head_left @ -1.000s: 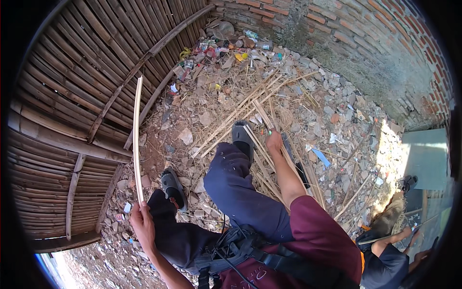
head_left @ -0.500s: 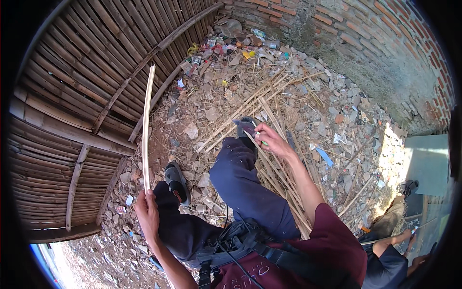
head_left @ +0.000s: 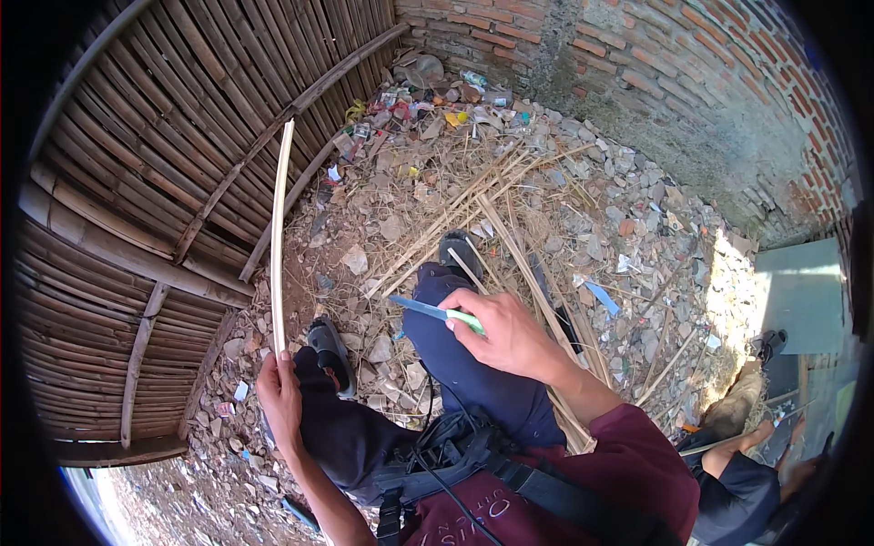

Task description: The person uses a small knife to shave and smooth the edges of a long, thin strip of bamboo while sitting in an outdoor workshop area.

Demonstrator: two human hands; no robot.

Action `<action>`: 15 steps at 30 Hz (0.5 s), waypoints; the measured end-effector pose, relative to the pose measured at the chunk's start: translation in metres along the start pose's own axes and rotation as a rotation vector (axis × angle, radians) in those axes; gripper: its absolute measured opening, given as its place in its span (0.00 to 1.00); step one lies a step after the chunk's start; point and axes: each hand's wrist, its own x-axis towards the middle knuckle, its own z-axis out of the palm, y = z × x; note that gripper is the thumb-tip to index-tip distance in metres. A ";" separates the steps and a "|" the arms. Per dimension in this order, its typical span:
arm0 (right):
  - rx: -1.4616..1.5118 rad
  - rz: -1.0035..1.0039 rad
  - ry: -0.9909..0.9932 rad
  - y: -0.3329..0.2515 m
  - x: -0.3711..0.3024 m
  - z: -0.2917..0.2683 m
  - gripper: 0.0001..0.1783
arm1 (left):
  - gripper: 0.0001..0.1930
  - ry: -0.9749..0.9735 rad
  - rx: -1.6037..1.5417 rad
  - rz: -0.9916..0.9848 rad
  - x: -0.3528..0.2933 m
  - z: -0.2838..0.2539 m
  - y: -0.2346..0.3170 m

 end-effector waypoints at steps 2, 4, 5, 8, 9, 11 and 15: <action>-0.061 0.003 0.103 -0.006 0.002 0.001 0.10 | 0.21 -0.001 -0.038 -0.010 -0.003 -0.001 0.007; -0.248 0.118 0.210 -0.012 0.006 -0.008 0.09 | 0.21 0.000 -0.076 -0.021 -0.007 -0.006 0.009; -0.372 0.153 0.194 -0.008 0.006 -0.011 0.09 | 0.21 0.017 -0.087 -0.020 -0.009 -0.011 0.005; -0.569 0.235 0.161 0.014 -0.008 -0.013 0.13 | 0.21 0.029 -0.106 0.002 -0.009 -0.013 -0.003; -0.538 0.213 0.127 0.010 -0.015 -0.008 0.13 | 0.21 0.037 -0.095 0.014 -0.009 -0.014 -0.005; -0.474 0.141 0.104 -0.011 -0.021 0.001 0.12 | 0.21 0.032 -0.097 0.029 -0.007 -0.017 -0.010; -0.059 -0.020 -0.001 -0.026 -0.022 -0.007 0.12 | 0.21 -0.024 -0.122 0.016 -0.010 -0.021 -0.005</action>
